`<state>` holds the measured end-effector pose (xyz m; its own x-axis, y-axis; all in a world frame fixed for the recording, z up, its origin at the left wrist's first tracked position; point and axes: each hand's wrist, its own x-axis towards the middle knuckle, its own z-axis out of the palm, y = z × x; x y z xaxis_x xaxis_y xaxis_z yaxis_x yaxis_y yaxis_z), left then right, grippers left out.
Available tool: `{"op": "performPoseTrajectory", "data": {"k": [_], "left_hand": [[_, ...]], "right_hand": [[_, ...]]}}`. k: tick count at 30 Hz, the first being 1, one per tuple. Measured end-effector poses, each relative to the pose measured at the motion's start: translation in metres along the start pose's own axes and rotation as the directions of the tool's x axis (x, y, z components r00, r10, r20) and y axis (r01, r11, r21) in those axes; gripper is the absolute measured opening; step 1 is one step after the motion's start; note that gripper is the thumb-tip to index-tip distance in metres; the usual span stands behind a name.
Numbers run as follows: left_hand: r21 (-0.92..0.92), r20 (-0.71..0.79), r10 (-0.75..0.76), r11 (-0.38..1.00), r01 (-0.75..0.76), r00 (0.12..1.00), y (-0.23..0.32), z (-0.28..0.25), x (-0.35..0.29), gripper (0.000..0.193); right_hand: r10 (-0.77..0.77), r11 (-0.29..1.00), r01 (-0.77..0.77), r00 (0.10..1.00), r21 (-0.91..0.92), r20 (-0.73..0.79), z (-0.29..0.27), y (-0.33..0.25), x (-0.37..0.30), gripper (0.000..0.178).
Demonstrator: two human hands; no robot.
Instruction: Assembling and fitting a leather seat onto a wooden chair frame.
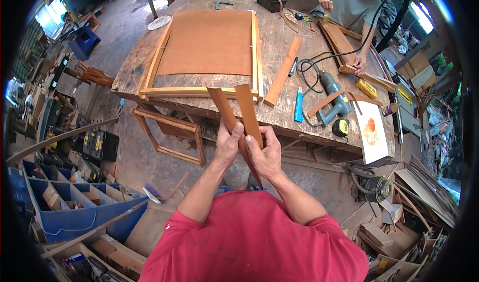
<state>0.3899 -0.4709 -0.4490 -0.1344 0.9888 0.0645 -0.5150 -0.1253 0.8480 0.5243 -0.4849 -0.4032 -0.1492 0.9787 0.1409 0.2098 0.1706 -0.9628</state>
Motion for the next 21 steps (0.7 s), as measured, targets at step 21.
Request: {"op": "performPoseTrajectory", "data": {"k": [21], "left_hand": [[0.147,-0.061,0.103,0.985,-0.093,0.993,0.019,0.004,-0.036,0.030]], "right_hand": [[-0.414,0.818,0.373,0.910,-0.438,0.003,0.003,0.005,0.000,0.046]]}}
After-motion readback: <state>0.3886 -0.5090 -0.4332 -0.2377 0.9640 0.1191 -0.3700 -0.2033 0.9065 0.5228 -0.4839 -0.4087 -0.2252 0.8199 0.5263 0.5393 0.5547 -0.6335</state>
